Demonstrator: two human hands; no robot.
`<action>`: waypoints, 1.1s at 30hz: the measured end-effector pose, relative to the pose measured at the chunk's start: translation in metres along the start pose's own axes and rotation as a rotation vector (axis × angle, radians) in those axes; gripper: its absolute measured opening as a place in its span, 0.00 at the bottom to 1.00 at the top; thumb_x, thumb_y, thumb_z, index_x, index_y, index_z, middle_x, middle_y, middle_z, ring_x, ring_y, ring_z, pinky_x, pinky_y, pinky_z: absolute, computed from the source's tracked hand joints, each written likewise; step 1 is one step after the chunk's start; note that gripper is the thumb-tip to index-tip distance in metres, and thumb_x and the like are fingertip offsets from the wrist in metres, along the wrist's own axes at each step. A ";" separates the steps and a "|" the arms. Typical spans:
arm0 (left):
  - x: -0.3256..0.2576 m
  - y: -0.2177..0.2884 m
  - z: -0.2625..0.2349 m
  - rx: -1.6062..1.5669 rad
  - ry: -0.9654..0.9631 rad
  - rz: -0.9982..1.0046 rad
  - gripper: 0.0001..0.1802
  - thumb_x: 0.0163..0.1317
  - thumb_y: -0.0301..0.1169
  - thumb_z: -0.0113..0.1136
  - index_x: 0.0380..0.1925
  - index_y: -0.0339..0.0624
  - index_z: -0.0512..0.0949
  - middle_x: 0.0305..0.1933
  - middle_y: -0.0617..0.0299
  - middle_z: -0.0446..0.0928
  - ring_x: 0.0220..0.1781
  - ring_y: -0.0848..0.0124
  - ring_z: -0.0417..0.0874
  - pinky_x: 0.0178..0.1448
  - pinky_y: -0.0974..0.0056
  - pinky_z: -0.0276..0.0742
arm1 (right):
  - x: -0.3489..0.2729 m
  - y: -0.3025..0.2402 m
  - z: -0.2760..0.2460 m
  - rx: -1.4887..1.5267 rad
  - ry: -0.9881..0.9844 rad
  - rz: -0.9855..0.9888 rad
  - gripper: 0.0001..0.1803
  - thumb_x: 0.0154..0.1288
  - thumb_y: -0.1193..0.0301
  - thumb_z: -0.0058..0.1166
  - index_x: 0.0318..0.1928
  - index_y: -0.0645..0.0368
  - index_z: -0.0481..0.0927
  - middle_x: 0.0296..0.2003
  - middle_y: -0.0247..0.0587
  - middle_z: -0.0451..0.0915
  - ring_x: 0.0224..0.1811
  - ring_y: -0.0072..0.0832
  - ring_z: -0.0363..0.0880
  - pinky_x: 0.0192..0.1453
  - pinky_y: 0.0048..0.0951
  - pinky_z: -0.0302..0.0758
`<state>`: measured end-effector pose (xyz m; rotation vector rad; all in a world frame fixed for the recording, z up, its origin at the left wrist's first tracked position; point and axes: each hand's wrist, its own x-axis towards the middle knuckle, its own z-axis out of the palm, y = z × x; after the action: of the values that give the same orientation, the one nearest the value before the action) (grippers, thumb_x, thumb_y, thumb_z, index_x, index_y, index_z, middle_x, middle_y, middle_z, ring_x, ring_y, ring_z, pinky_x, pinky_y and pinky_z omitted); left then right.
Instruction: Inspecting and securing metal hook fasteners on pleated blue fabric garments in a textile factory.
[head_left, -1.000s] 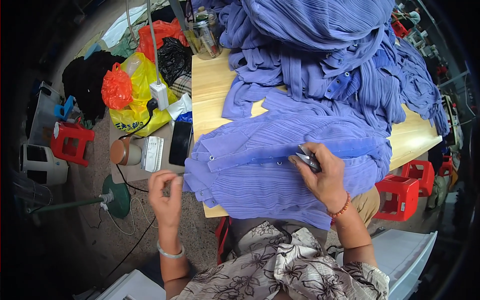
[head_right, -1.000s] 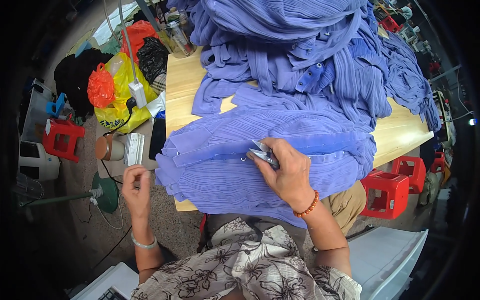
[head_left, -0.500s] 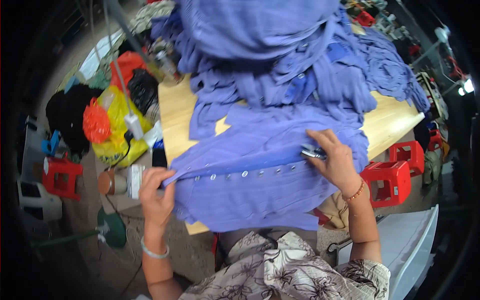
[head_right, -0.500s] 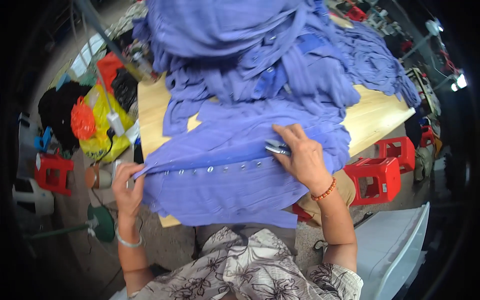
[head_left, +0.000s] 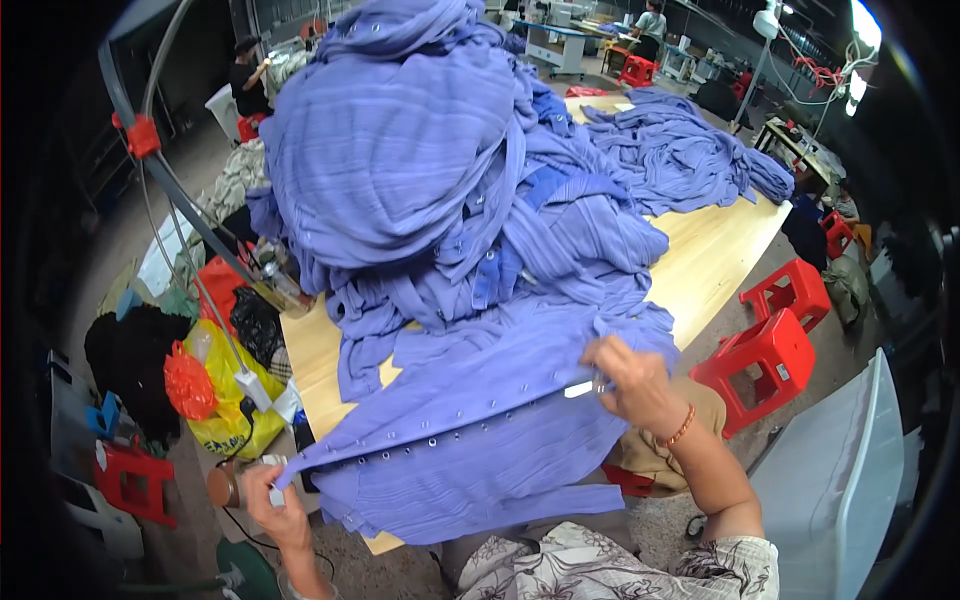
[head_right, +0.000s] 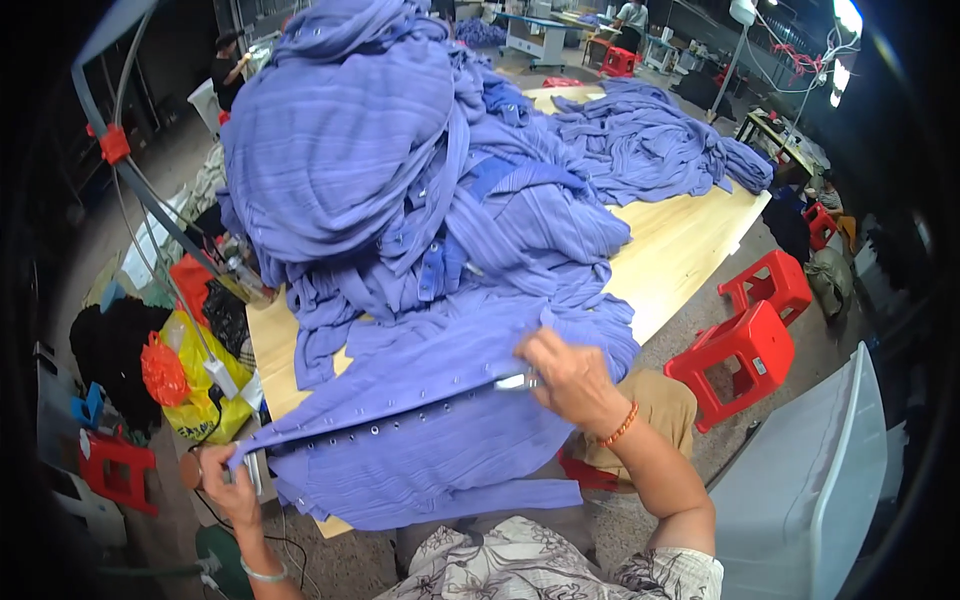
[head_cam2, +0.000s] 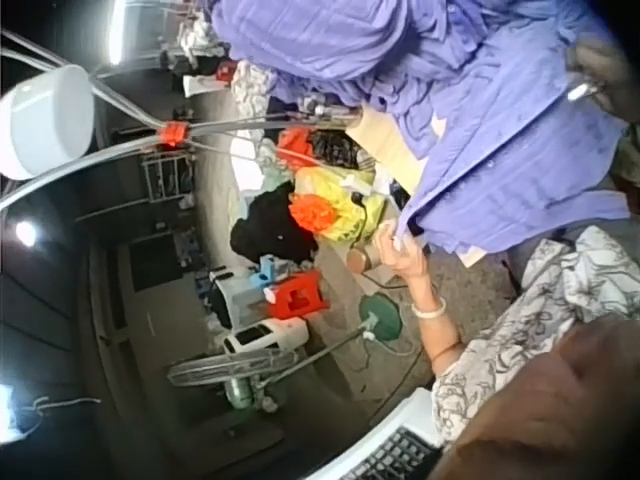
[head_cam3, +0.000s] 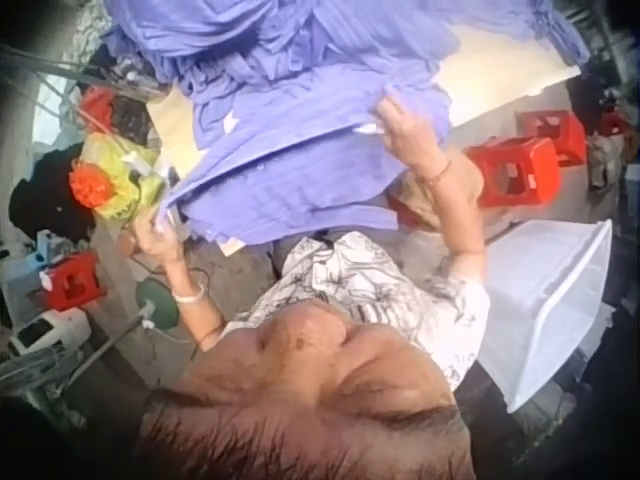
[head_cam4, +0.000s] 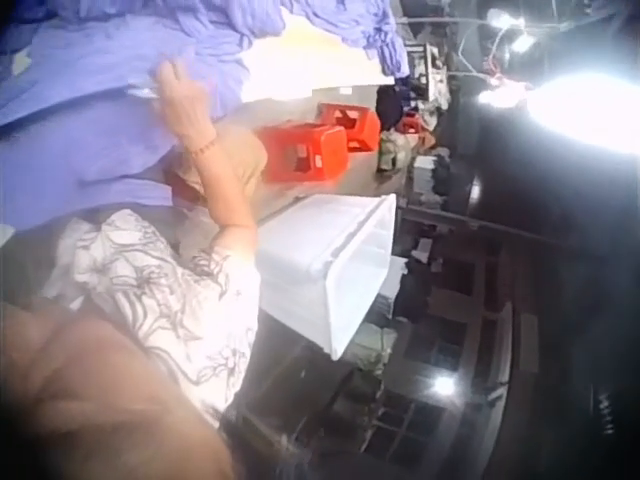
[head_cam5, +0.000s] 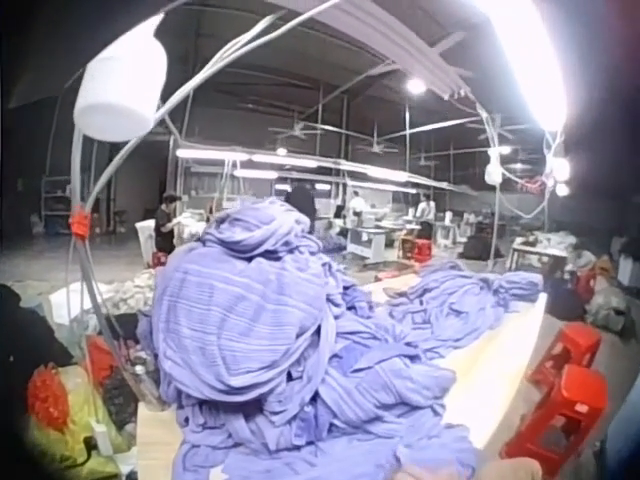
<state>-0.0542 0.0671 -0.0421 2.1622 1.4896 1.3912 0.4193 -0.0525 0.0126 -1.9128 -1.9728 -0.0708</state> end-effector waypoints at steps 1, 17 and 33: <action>-0.009 -0.010 0.002 0.020 -0.005 0.022 0.09 0.52 0.15 0.57 0.35 0.33 0.76 0.37 0.49 0.76 0.41 0.52 0.77 0.49 0.55 0.73 | -0.004 -0.001 0.003 0.011 -0.104 -0.012 0.21 0.50 0.72 0.65 0.47 0.51 0.76 0.44 0.38 0.79 0.33 0.43 0.82 0.33 0.42 0.76; 0.207 0.158 0.098 0.029 -0.168 0.522 0.11 0.58 0.26 0.67 0.40 0.36 0.79 0.39 0.50 0.78 0.43 0.51 0.79 0.51 0.54 0.74 | -0.037 0.073 0.010 0.032 0.185 0.141 0.09 0.55 0.74 0.58 0.39 0.53 0.79 0.31 0.43 0.80 0.31 0.45 0.83 0.33 0.44 0.77; 0.482 0.242 0.237 -0.073 0.554 0.258 0.14 0.54 0.25 0.52 0.39 0.34 0.80 0.38 0.36 0.82 0.41 0.40 0.84 0.50 0.46 0.78 | -0.098 0.152 0.022 0.082 0.122 0.396 0.09 0.55 0.74 0.58 0.38 0.53 0.81 0.32 0.43 0.80 0.34 0.47 0.81 0.36 0.45 0.77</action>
<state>0.3138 0.4177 0.2551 2.0792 1.3012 2.2352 0.5604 -0.1285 -0.0734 -2.1500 -1.4665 0.0023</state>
